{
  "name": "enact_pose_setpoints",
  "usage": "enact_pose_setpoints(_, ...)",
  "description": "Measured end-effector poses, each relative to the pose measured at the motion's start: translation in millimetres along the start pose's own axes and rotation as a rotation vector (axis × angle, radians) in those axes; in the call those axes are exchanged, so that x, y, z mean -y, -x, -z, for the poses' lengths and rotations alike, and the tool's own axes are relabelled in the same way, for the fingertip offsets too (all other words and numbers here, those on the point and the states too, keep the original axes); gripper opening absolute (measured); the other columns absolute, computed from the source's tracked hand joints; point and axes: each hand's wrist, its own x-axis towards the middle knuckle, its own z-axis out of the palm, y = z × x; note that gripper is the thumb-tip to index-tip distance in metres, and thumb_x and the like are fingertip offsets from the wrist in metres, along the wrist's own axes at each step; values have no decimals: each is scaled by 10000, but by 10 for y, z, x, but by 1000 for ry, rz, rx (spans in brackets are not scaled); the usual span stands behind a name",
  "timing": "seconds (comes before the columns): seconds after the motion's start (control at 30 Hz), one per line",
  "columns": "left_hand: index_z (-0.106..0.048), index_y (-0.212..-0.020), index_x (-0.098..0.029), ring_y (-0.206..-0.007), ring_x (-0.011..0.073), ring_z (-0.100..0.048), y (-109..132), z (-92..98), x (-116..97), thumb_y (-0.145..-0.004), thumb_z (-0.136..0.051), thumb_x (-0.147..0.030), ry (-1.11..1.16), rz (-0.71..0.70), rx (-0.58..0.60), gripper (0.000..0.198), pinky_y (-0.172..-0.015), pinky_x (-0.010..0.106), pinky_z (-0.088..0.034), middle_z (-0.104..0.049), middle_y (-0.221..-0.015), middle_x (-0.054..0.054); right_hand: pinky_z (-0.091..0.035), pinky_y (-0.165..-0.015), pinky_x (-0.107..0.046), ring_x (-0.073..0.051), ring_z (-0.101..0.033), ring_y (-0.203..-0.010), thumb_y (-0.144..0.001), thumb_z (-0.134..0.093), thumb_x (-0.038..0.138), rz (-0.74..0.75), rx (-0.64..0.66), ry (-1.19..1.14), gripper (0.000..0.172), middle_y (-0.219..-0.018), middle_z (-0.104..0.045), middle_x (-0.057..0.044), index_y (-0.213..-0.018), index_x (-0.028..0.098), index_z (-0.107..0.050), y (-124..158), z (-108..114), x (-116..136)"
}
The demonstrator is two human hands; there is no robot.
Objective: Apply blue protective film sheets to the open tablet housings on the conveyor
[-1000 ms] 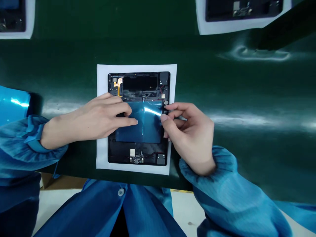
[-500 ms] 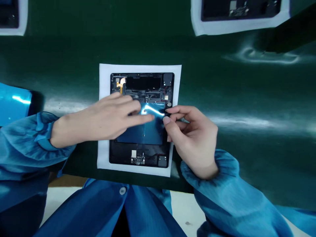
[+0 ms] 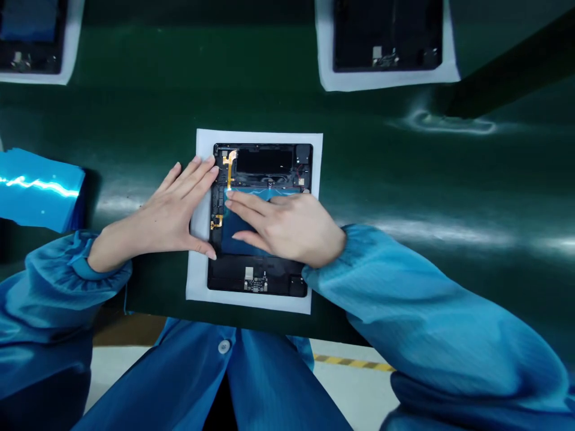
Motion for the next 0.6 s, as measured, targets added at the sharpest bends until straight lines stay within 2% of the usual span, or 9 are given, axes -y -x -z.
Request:
enact_pose_setpoints(0.1, -62, -1750, -125, -1684, 481, -140, -4, 5, 8, -788, -531, -1005, 5, 3, 6, 1385, -1356, 650, -99, -166, -1799, 272, -506, -575, -355, -202, -741, -724, -1061, -571, 594, 0, -3, -39, 581, -1509, -675, -96, -1443, 179, -708, 46, 1, 29)
enact_pose_setpoints(0.17, -50, -1750, -126, -1688, 475, -125, -3, 10, 5, -795, -512, -1009, 10, 2, 21, 1380, -1360, 648, -84, -151, -1804, 266, -507, -559, -357, -189, -721, -678, -1038, -619, 592, 5, -16, -100, 546, -1473, -702, -82, -1404, 206, -738, 101, 7, 39)
enact_pose_setpoints(0.27, -48, -1750, -124, -1690, 473, -115, -2, 19, -6, -799, -486, -1016, 21, 4, 32, 1375, -1362, 650, -73, -138, -1807, 263, -496, -549, -333, -177, -725, -667, -1044, -642, 524, -100, -61, -67, 449, -1413, -741, -54, -1374, 243, -761, 162, 10, 36)
enact_pose_setpoints(0.33, -54, -1751, -125, -1690, 472, -115, -2, 23, -15, -798, -478, -1021, 26, 9, 31, 1375, -1364, 650, -72, -140, -1808, 259, -495, -534, -330, -180, -725, -660, -1046, -635, 516, -157, -71, 23, 463, -1427, -729, -73, -1381, 220, -757, 194, 10, 79)
enact_pose_setpoints(0.4, -64, -1752, -128, -1690, 471, -119, 0, 25, -25, -791, -488, -1022, 27, 14, 25, 1379, -1366, 647, -76, -146, -1809, 253, -516, -524, -336, -171, -706, -631, -1045, -637, 506, -105, -56, 59, 470, -1452, -708, -102, -1365, 184, -763, 228, 14, 163)
enact_pose_setpoints(0.5, -78, -1753, -138, -1689, 468, -131, 5, 28, -43, -779, -523, -1016, 22, 21, 19, 1385, -1369, 641, -90, -159, -1809, 244, -553, -534, -339, -161, -706, -639, -1049, -657, 415, 64, -50, -34, 370, -1434, -721, -95, -1302, 180, -791, 269, 32, 222)
enact_pose_setpoints(0.53, -80, -1754, -141, -1689, 467, -137, 7, 29, -50, -779, -527, -1014, 18, 23, 16, 1383, -1370, 640, -95, -164, -1809, 241, -554, -531, -339, -159, -709, -640, -1047, -663, 388, 87, -53, -74, 336, -1410, -739, -76, -1290, 197, -796, 279, 39, 195)
enact_pose_setpoints(0.6, -77, -1755, -145, -1688, 464, -145, 11, 31, -61, -785, -521, -1013, 9, 26, 9, 1375, -1371, 640, -100, -172, -1808, 239, -543, -520, -342, -162, -718, -635, -1041, -669, 387, 43, -65, -100, 317, -1356, -770, -42, -1284, 231, -800, 309, 50, 74)
